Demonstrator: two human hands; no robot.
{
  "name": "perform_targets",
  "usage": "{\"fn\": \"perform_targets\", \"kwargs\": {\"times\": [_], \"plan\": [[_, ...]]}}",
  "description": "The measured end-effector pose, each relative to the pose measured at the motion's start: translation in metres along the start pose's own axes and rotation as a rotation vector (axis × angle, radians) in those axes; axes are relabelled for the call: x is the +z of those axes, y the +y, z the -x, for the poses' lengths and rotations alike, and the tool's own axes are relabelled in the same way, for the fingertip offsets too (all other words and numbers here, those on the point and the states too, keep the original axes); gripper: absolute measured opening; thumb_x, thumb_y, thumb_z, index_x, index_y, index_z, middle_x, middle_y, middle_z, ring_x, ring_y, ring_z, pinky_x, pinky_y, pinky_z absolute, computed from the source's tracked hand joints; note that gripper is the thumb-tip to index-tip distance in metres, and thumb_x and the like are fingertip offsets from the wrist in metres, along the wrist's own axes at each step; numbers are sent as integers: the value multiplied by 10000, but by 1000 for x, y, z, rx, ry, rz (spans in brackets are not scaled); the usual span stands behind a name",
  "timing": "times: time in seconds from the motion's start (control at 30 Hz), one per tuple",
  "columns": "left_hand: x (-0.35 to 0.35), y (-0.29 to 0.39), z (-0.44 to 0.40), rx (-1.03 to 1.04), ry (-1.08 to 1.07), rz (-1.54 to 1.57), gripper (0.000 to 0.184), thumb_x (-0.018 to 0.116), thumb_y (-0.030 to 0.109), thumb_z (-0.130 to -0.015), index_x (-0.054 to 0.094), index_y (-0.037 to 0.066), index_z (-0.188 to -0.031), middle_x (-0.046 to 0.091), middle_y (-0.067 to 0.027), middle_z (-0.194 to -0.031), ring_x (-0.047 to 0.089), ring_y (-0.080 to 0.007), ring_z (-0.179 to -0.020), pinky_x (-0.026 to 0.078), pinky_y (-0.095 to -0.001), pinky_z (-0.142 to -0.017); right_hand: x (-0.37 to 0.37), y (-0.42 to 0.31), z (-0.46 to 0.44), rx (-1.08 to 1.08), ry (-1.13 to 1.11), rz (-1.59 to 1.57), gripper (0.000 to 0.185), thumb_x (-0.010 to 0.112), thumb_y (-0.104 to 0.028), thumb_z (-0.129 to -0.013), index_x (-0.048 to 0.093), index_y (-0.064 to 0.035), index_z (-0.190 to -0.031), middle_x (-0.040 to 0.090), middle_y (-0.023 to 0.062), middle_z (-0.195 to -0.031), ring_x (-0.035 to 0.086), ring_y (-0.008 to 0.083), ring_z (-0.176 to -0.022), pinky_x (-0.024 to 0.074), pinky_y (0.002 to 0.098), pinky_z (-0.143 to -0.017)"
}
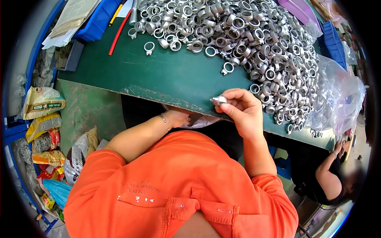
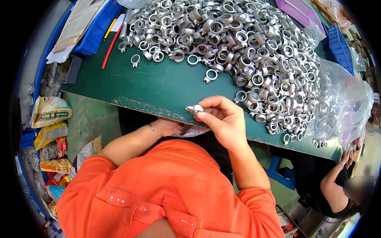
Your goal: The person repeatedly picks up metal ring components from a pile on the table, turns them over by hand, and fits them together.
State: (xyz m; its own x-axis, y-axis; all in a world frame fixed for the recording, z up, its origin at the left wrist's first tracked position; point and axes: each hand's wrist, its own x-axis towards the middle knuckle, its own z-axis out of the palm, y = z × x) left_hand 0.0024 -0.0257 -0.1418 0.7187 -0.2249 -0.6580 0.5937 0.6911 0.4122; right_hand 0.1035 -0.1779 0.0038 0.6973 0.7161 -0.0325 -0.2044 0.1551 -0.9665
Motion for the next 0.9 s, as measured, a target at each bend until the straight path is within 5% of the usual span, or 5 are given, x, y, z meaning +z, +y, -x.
{"fn": "perform_targets", "kwargs": {"times": [0.23, 0.37, 0.67, 0.8, 0.9], "plan": [[28, 8, 19, 155, -17, -352, 162, 564, 204, -857, 577, 116, -992, 567, -4, -947, 519, -116, -808, 430, -248, -714, -1, -7, 4, 268, 35, -248, 182, 582, -4, -834, 587, 56, -1006, 645, 175, -867, 624, 164, -644, 531, 253, -561], [37, 21, 64, 493, -149, -1168, 265, 597, 89, -817, 589, 12, -1070, 601, -97, -1051, 572, -166, -967, 456, -271, -812, -5, -5, 4, 335, 45, -343, 178, 572, -14, -821, 588, 75, -974, 645, 177, -824, 589, 152, -566, 507, 249, -478], [99, 76, 129, 445, -27, -692, 80, 589, 68, -859, 572, -8, -879, 612, -52, -747, 569, -67, -610, 464, -190, -538, 4, -6, 1, 451, -48, -678, 141, 534, -13, -839, 575, 48, -959, 641, 162, -799, 581, 141, -536, 477, 228, -465], [104, 81, 123, 333, -51, -244, 203, 562, 113, -887, 535, -17, -1040, 628, -80, -806, 628, -129, -702, 529, -235, -603, 26, 0, 6, -425, 172, 518, 190, 542, 133, -756, 584, 15, -899, 590, 99, -847, 596, 154, -666, 488, 238, -568], [94, 83, 116, 304, -91, -39, 226, 573, 102, -880, 529, -18, -1066, 634, -99, -880, 643, -163, -809, 543, -257, -687, 32, -6, 3, -788, 110, 746, 254, 574, 181, -666, 569, 1, -845, 594, 127, -875, 606, 228, -758, 500, 267, -620]]}}
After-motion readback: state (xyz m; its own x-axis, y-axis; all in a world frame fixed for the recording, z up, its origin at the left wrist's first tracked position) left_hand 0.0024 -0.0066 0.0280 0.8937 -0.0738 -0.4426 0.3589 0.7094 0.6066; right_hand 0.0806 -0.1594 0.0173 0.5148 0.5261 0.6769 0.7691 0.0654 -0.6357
